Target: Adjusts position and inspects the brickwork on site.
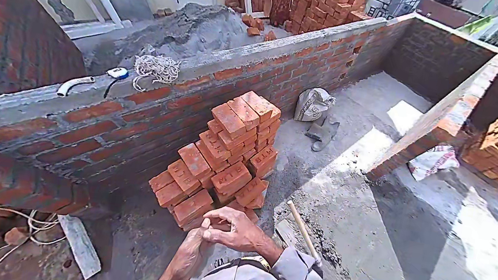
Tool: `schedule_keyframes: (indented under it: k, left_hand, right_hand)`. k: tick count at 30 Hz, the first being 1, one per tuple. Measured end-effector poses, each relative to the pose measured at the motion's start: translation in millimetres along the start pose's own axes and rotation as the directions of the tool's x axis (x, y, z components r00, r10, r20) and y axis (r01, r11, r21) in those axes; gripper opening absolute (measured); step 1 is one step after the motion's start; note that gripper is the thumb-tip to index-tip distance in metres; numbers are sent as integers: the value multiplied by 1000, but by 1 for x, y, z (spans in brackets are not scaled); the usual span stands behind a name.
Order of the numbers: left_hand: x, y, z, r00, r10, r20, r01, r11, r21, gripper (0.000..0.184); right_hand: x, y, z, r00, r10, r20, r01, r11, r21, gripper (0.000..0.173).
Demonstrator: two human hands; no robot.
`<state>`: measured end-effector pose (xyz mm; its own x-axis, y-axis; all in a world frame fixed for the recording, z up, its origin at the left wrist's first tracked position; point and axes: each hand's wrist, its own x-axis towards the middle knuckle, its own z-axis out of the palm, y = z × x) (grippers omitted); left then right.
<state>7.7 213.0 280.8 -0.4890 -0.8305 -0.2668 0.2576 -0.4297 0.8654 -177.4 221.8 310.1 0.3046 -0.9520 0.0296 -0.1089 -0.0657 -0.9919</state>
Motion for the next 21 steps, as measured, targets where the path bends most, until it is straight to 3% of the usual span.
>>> schedule_keyframes:
  k: [3, 5, 8, 11, 15, 18, 19, 20, 21]
  left_hand:
    - [4, 4, 13, 994, -88, 62, 99, 972, -213, 48]
    - [6, 3, 19, 988, -91, 124, 115, 972, -207, 46]
    - [11, 1, 30, 968, -59, 244, 51, 998, 41, 42]
    - [24, -7, 46, 902, -68, 427, -118, 912, 394, 45]
    - [30, -18, 66, 778, -241, 580, -126, 844, 521, 56]
    - [29, -1, 90, 750, -218, 625, -249, 782, 572, 54]
    - [19, 29, 112, 775, -285, 564, -277, 649, 709, 51]
    - [9, 83, 159, 797, -543, 264, -35, 395, 918, 45]
    - [8, 119, 201, 770, -638, -27, 234, 242, 942, 37]
  right_hand:
    - [-9, -6, -10, 985, 28, 169, -37, 998, 55, 49]
    - [-16, -6, -20, 985, 29, 171, -37, 998, 41, 45]
    - [-23, 0, -33, 989, 1, 149, 9, 998, -66, 40]
    - [-36, 3, -45, 982, -7, 186, 39, 984, -171, 39]
    - [-65, 13, -63, 965, -26, 261, 86, 972, -220, 45]
    - [-75, 22, -76, 959, 10, 284, 52, 976, -210, 49]
    - [-78, 23, -79, 958, 47, 284, 16, 976, -218, 49]
    - [-79, 22, -82, 952, 82, 294, -14, 974, -226, 49]
    - [-77, 22, -83, 946, 101, 309, -27, 971, -236, 48]
